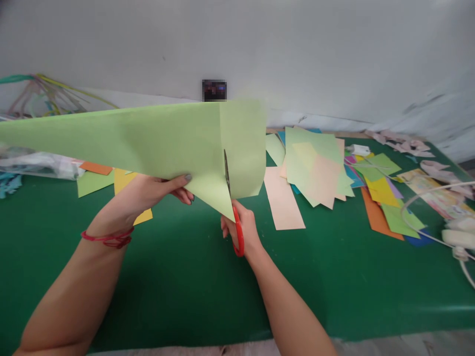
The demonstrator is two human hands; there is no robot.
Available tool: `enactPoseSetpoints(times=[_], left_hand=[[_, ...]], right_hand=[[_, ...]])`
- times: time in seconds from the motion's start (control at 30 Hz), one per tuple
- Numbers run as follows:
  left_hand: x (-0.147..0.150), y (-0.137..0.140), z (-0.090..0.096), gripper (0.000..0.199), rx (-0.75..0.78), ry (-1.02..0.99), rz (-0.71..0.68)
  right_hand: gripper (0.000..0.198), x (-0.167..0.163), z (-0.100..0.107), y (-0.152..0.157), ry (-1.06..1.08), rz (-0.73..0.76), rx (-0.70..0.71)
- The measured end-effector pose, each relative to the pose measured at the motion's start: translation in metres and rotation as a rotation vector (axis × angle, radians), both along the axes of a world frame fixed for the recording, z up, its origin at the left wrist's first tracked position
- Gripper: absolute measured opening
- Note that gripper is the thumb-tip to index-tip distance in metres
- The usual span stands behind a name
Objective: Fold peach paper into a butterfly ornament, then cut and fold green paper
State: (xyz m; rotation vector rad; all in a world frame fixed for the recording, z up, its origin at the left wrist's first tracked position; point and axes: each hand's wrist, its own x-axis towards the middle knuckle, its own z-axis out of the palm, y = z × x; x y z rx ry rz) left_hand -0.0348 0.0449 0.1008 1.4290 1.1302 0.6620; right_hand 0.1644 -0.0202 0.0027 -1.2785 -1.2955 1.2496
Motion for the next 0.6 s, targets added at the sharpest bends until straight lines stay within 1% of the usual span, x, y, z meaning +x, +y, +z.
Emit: enactPoseSetpoints(times=[0.6], left_hand=[[0.0009, -0.0025, 0.0033, 0.029, 0.02, 0.048, 0.047]], right_hand=[[0.012, 0.0005, -0.0003, -0.0026, -0.012, -0.077, -0.069]])
